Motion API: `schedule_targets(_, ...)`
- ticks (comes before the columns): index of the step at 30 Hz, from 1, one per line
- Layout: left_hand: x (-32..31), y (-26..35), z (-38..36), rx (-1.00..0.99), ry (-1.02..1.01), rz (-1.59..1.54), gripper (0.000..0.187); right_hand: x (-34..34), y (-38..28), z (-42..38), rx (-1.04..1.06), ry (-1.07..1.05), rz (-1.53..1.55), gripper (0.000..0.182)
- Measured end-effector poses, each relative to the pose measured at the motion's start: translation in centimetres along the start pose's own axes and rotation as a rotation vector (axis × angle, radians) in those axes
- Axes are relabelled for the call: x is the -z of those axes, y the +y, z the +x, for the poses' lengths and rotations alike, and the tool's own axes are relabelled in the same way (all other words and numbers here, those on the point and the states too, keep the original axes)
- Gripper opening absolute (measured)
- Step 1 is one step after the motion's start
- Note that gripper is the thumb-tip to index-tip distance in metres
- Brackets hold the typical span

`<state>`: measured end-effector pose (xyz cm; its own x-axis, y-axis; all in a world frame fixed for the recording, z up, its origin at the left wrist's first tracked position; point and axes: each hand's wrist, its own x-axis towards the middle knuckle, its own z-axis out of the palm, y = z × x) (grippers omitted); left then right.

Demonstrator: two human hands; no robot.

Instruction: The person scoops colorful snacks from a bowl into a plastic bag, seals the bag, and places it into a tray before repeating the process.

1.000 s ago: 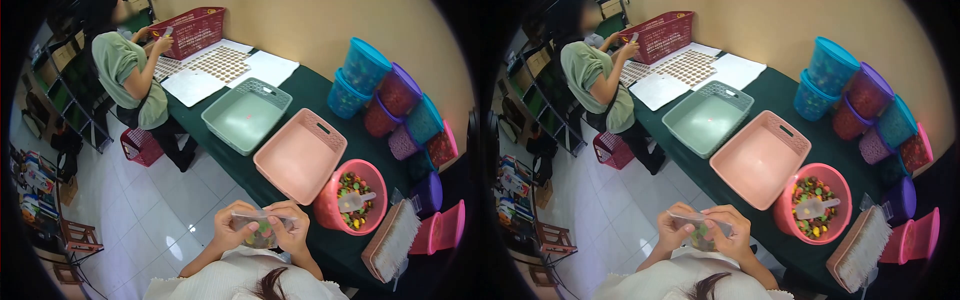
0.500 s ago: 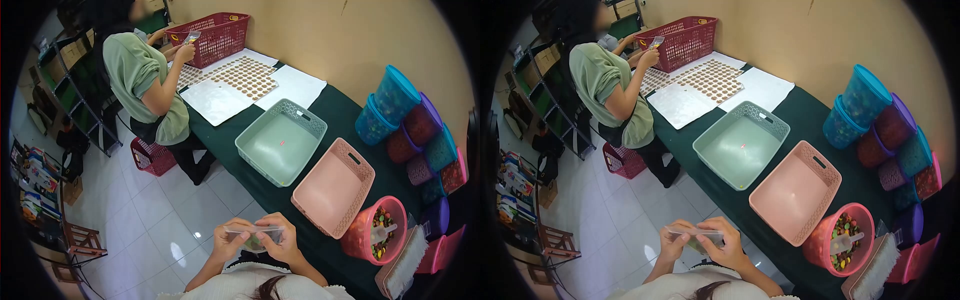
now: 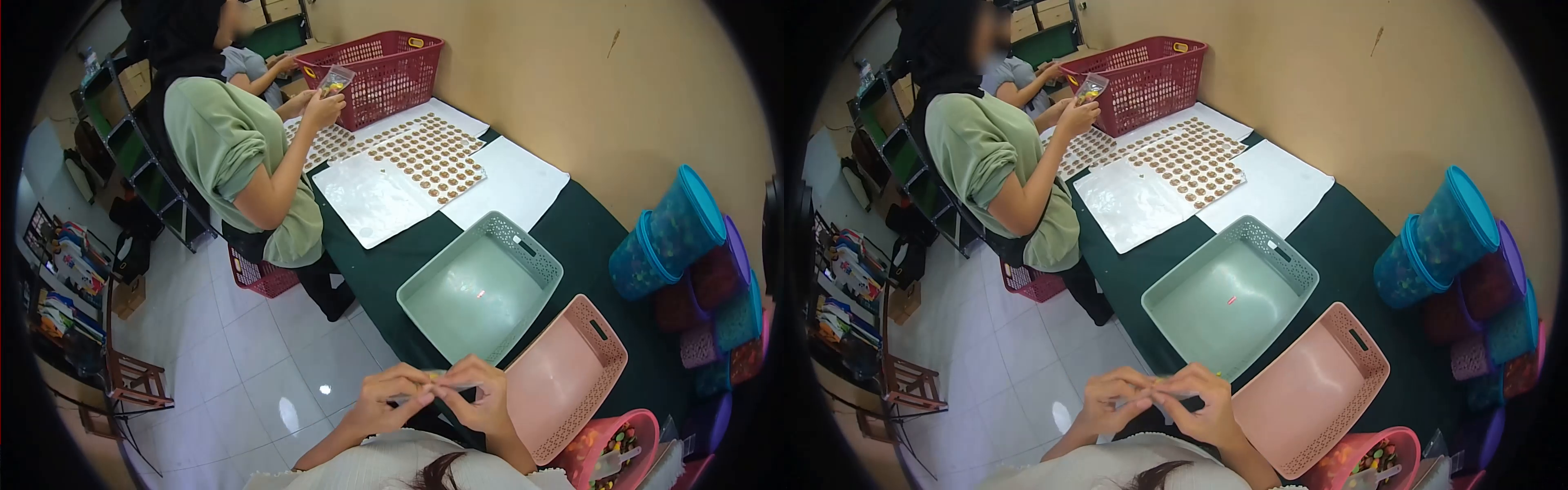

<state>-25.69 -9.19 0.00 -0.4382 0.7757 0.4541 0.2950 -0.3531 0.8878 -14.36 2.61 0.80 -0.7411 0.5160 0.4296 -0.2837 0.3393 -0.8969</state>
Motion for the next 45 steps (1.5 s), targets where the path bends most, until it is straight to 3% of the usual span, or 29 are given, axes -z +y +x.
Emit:
schedule_targets(6,0.3,-3.2,4.3,0.034,-0.004,0.014,0.012,-0.2,2.6,2.6,0.019,0.243,-0.149,0.01)
schedule_targets(9,1.3,-3.9,7.7,0.075,-0.301,0.011,0.021,1.0,3.9,3.4,-0.062,0.383,-0.18,0.008)
schedule_targets(14,1.4,-6.7,12.1,0.043,-0.348,-0.069,0.021,2.7,3.9,5.0,-0.1,0.402,-0.17,0.011)
schedule_targets(16,2.2,-8.0,13.4,0.132,-0.461,0.01,0.02,2.6,3.7,5.5,-0.104,0.383,-0.296,0.013)
schedule_targets(19,2.3,-9.2,14.8,0.132,-0.524,-0.061,0.022,1.8,4.8,5.6,-0.13,0.503,-0.513,0.013)
schedule_targets(22,2.2,-10.8,15.9,0.162,-0.615,-0.066,0.024,0.4,6.1,5.8,-0.206,0.672,-0.512,0.015)
schedule_targets(30,0.1,-13.3,17.3,0.185,-1.124,-0.106,0.025,-3.1,6.5,0.6,-0.297,0.948,-0.694,0.004)
schedule_targets(34,-2.2,-12.5,16.4,0.074,-1.176,-0.245,0.022,-5.0,5.3,-1.8,-0.381,1.129,-0.727,0.035)
schedule_targets(35,-2.6,-12.9,16.4,0.159,-1.131,-0.232,0.024,-5.4,4.8,-2.7,-0.427,1.156,-0.577,0.049)
schedule_targets(37,-3.4,-12.9,15.9,0.237,-1.115,-0.221,0.028,-6.2,4.0,-5.1,-0.457,1.206,-0.632,0.049)
schedule_targets(39,-4.6,-12.3,15.4,0.17,-0.765,-0.17,0.048,-6.8,2.6,-7.1,-0.503,1.246,-0.694,0.047)
schedule_targets(40,-4.9,-12.5,15.2,0.161,-0.787,-0.18,0.048,-7.1,2.1,-8.4,-0.503,1.27,-0.704,0.047)
schedule_targets(42,-5.2,-12.8,14.8,-0.031,-0.648,0.033,0.065,-7.7,1.5,-11.0,-0.532,1.33,-0.715,0.045)
schedule_targets(43,-5.5,-12.4,14.4,-0.036,-0.66,0.021,0.065,-8.0,0.9,-11.9,-0.545,1.367,-0.694,0.041)
schedule_targets(45,-6.1,-11.0,13.0,-0.151,-0.493,0.187,0.061,-8.3,-0.5,-14.3,-0.59,1.347,-0.712,0.039)
